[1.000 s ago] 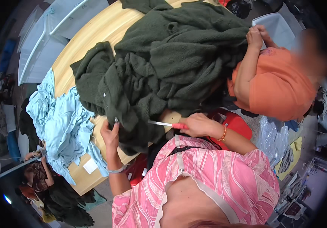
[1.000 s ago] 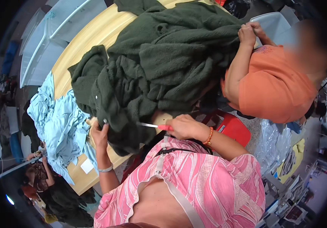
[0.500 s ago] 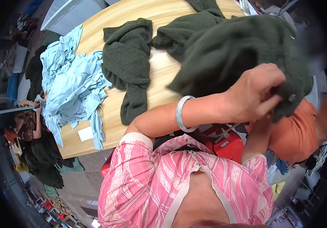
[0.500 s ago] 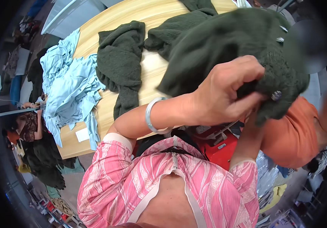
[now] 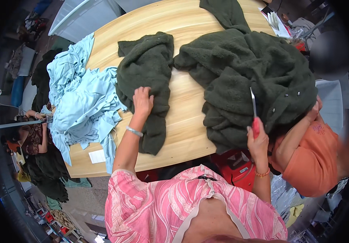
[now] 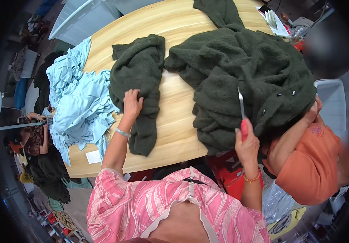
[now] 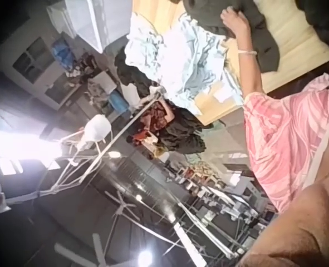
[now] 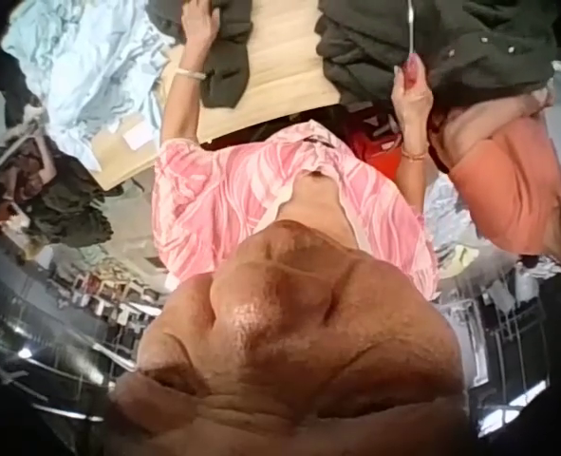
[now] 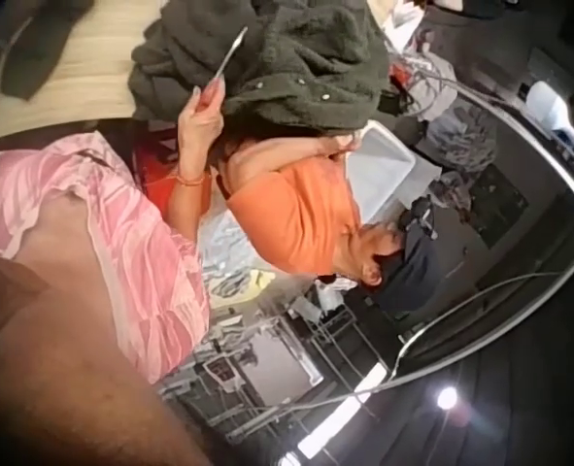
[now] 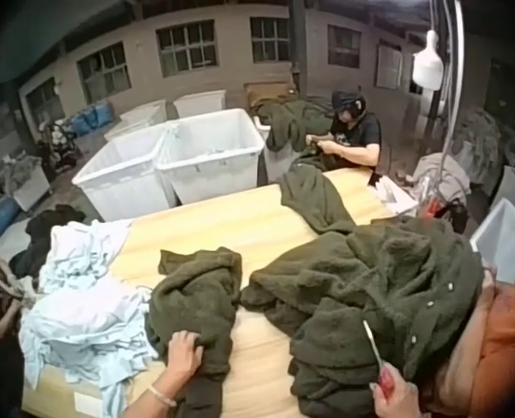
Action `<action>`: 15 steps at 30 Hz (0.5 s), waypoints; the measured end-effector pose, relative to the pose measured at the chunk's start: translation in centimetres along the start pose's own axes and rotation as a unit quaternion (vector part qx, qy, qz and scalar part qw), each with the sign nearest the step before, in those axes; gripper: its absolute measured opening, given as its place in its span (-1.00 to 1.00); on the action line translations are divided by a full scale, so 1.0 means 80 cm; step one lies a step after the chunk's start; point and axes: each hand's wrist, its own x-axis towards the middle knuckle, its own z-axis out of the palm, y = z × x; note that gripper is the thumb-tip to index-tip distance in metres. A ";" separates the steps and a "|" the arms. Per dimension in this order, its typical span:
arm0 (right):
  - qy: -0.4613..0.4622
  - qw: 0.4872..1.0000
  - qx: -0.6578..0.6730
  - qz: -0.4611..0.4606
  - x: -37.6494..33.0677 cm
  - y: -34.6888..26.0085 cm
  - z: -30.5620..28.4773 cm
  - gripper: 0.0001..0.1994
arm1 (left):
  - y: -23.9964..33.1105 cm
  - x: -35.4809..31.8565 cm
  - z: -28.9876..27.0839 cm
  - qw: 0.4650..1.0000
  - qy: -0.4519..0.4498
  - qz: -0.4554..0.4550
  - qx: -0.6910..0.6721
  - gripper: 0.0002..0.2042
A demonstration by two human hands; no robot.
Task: Removing loose threads from finished sweaters using a small thread-nipping tool.
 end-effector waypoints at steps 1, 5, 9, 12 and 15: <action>-0.002 0.999 -0.007 -0.051 -0.008 -0.012 0.000 -0.59 | 0.014 -0.006 -0.006 0.999 0.003 0.032 -0.039 -0.67; -0.089 0.992 0.010 -0.088 -0.018 -0.049 0.012 -0.55 | 0.108 -0.075 -0.016 0.963 -0.148 0.097 -0.202 -0.82; -0.132 0.987 -0.014 -0.092 -0.004 -0.063 0.034 -0.57 | 0.153 -0.117 -0.032 0.839 -0.439 0.118 -0.298 -0.81; -0.145 0.984 -0.024 -0.097 -0.001 -0.057 0.042 -0.57 | 0.166 -0.079 -0.065 0.883 -0.263 0.041 -0.386 -0.84; -0.162 0.983 -0.033 -0.085 -0.002 -0.064 0.036 -0.57 | 0.130 -0.010 -0.052 0.967 0.141 0.135 -0.163 -0.77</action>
